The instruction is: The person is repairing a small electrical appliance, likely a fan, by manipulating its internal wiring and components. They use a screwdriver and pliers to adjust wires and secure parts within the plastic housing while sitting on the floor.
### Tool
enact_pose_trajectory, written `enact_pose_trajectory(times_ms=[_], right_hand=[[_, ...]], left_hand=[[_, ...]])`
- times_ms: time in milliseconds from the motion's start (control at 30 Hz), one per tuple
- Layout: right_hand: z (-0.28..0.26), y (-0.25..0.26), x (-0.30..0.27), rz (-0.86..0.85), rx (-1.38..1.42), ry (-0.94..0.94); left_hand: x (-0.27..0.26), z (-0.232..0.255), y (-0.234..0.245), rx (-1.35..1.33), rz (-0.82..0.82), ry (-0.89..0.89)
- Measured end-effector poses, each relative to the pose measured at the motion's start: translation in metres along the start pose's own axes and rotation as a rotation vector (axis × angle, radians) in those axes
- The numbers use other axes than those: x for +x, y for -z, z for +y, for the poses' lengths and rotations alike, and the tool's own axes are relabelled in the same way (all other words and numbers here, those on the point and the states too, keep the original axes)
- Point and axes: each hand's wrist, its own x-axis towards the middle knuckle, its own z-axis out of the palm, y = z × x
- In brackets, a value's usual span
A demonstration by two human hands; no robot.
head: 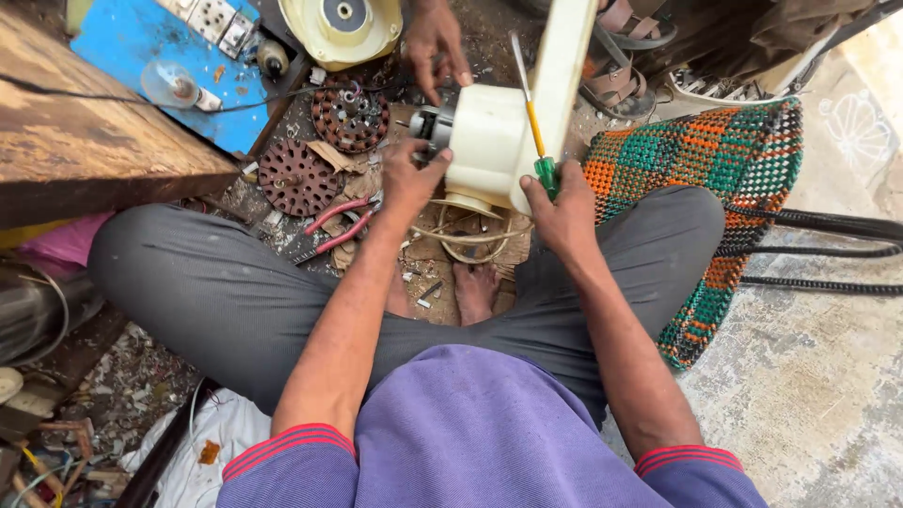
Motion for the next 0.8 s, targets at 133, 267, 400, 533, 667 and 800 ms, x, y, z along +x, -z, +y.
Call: enact_pose_trajectory(times_ms=[133, 267, 400, 533, 667, 800], right_hand=[[0.029, -0.003, 0.003, 0.059, -0.090, -0.053], [0.055, -0.001, -0.006, 0.080, -0.092, 0.014], [0.058, 0.002, -0.003, 0.029, -0.093, -0.003], [0.053, 0.008, -0.001, 0.005, -0.073, 0.085], [0.051, 0.010, -0.002, -0.042, -0.049, -0.001], [0.047, 0.008, -0.001, -0.049, -0.040, 0.019]], left_hand=[[-0.016, 0.008, -0.023, 0.161, 0.134, -0.256], [-0.021, -0.015, -0.033, 0.041, 0.018, -0.325], [0.000, -0.045, 0.005, 0.163, 0.017, -0.295], [0.017, -0.068, 0.051, 0.708, -0.013, -0.205], [0.013, -0.072, 0.040, 0.371, -0.174, -0.286], [-0.001, -0.059, 0.000, -0.046, -0.206, -0.451]])
